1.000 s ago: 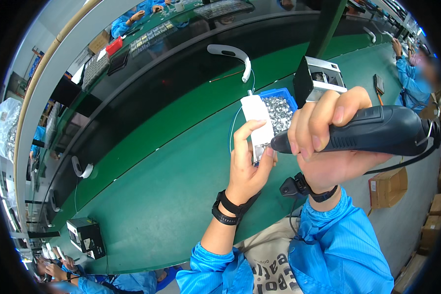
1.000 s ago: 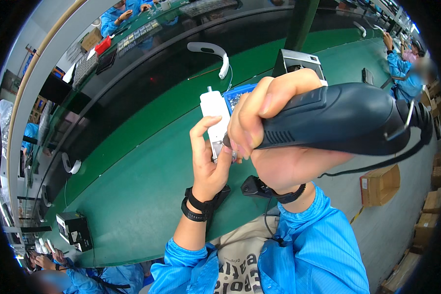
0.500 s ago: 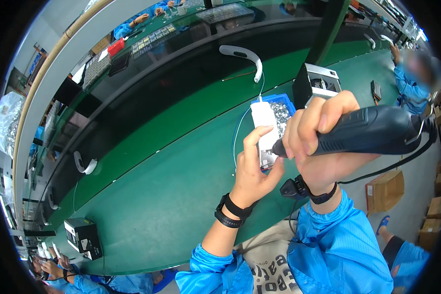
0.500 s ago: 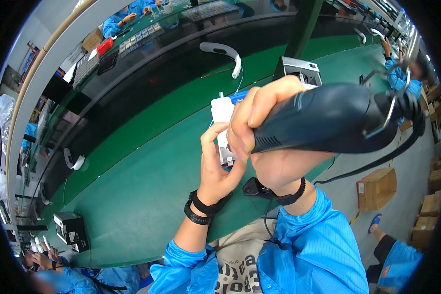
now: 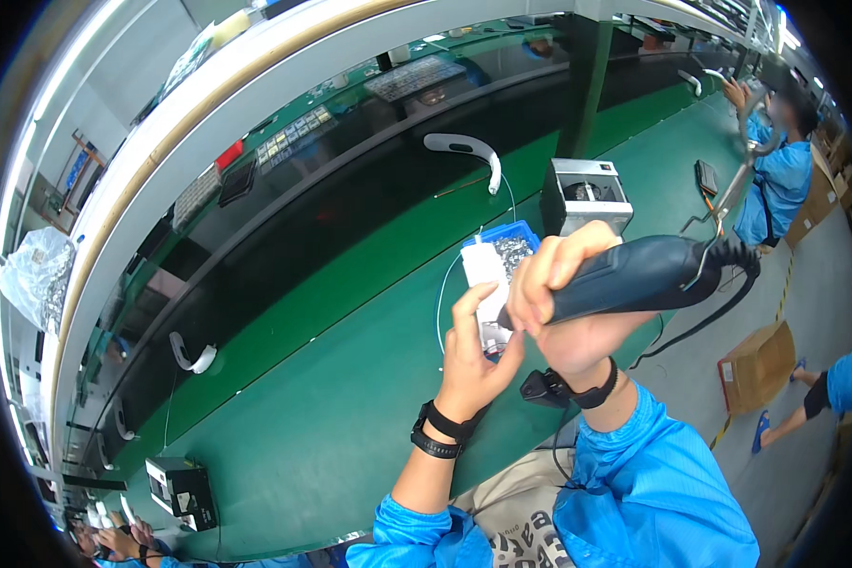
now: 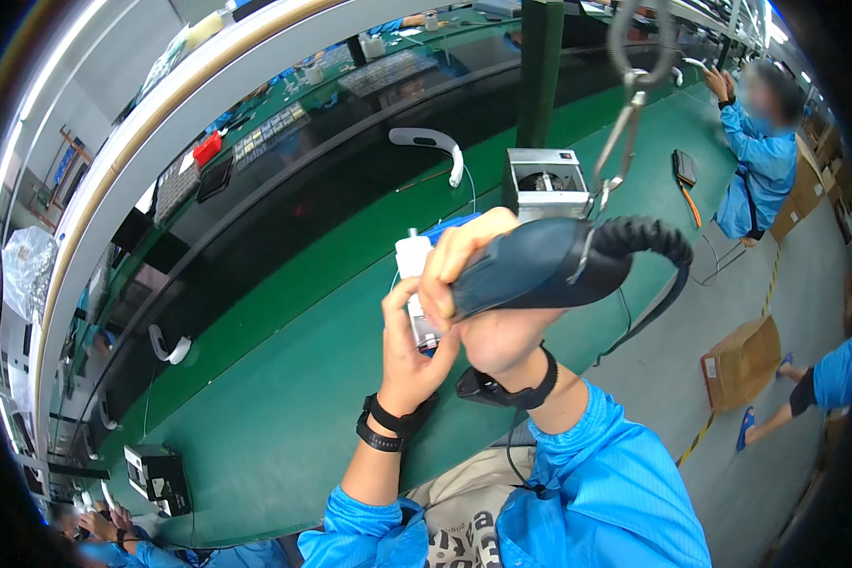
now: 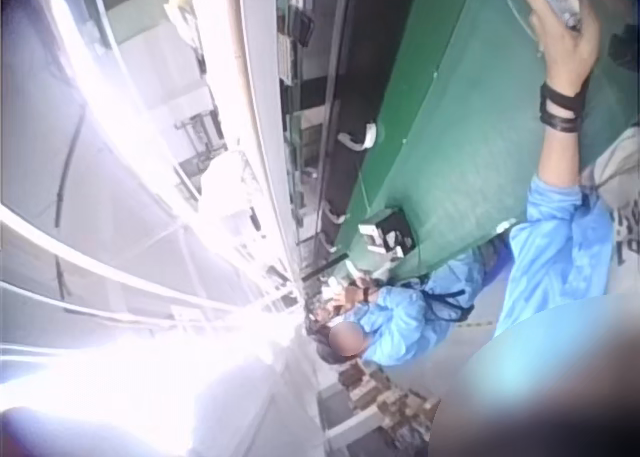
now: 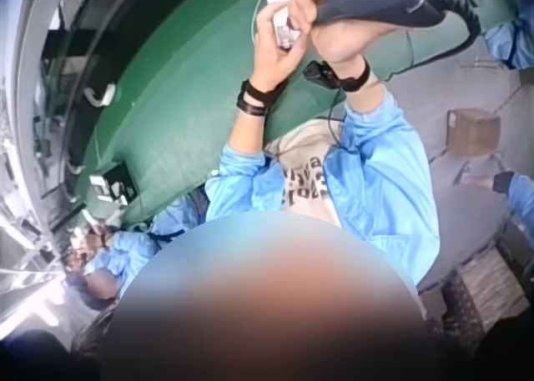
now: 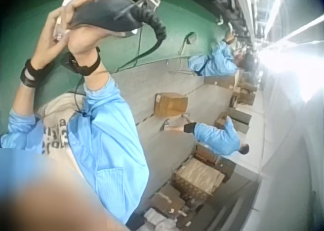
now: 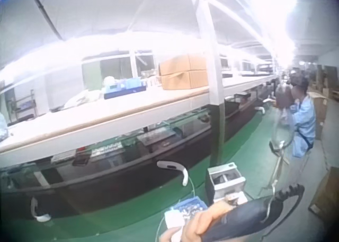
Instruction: Assemble plastic casing housings using an electronic hanging screwdriver and small screws on an electronics manufacturing assembly line.
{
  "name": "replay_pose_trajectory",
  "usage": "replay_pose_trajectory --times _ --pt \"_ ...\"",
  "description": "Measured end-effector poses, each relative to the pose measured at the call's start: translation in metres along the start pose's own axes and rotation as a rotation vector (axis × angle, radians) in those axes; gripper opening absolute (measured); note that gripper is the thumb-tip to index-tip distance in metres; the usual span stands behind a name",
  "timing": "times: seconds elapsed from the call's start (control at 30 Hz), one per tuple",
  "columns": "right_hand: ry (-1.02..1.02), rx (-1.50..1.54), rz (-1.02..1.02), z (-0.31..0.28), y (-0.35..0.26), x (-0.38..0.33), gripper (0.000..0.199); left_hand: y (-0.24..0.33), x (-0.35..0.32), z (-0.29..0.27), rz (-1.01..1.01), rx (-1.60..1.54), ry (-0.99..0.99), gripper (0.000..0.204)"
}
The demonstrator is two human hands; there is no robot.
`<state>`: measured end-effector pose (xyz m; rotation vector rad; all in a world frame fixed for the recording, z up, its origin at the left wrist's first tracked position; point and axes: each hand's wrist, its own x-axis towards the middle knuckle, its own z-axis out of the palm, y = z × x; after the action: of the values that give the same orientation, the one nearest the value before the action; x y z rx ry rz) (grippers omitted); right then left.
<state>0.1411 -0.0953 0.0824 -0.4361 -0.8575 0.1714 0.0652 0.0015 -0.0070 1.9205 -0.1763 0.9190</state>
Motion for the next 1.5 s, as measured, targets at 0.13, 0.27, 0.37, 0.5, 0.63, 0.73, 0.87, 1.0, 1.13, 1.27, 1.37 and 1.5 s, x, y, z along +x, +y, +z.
replay_pose_trajectory --times 0.13,0.27,0.37,0.5,0.63,0.73,0.87,1.0,1.13,1.27,1.37,1.5 --pt "-0.122 -0.305 0.115 0.014 -0.005 0.004 0.088 -0.004 -0.010 -0.011 -0.057 -0.019 0.015 0.068" --pt "0.020 -0.210 0.064 0.022 -0.001 0.002 0.095 -0.005 -0.011 -0.016 -0.044 0.041 0.007 0.068" --pt "0.189 -0.098 0.053 0.010 -0.024 -0.006 0.104 0.013 -0.010 -0.029 -0.027 0.053 -0.166 0.072" --pt "0.335 -0.543 0.044 -0.046 -0.068 -0.027 0.089 0.001 -0.007 -0.042 -0.258 0.154 -0.294 0.078" --pt "0.231 -0.981 -0.010 -0.082 -0.091 -0.034 0.042 -0.034 0.020 -0.074 -0.117 0.519 -0.220 0.074" --pt "0.298 -1.029 0.083 -0.115 -0.100 -0.048 0.032 -0.074 0.049 -0.092 -0.109 0.772 -0.304 0.054" --pt "0.477 -1.368 -0.014 -0.125 -0.086 -0.057 0.040 -0.120 0.058 -0.124 0.028 0.963 -0.351 0.052" --pt "0.604 -1.470 0.026 -0.119 -0.074 -0.084 0.046 -0.119 0.038 -0.130 -0.002 1.028 -0.140 0.051" --pt "0.193 -1.411 0.287 -0.105 -0.048 -0.084 0.028 -0.100 0.013 -0.108 -0.086 0.740 -0.092 0.046" --pt "-0.215 -1.550 0.341 -0.088 -0.015 -0.063 0.029 -0.068 -0.006 -0.090 -0.098 0.523 -0.116 0.035" --pt "-0.343 -1.672 0.279 -0.090 0.001 -0.048 0.029 -0.059 -0.016 -0.078 -0.145 0.434 -0.139 0.031" --pt "-0.470 -1.858 0.324 -0.100 0.034 -0.046 0.031 -0.067 -0.020 -0.090 -0.189 0.388 -0.088 0.027"
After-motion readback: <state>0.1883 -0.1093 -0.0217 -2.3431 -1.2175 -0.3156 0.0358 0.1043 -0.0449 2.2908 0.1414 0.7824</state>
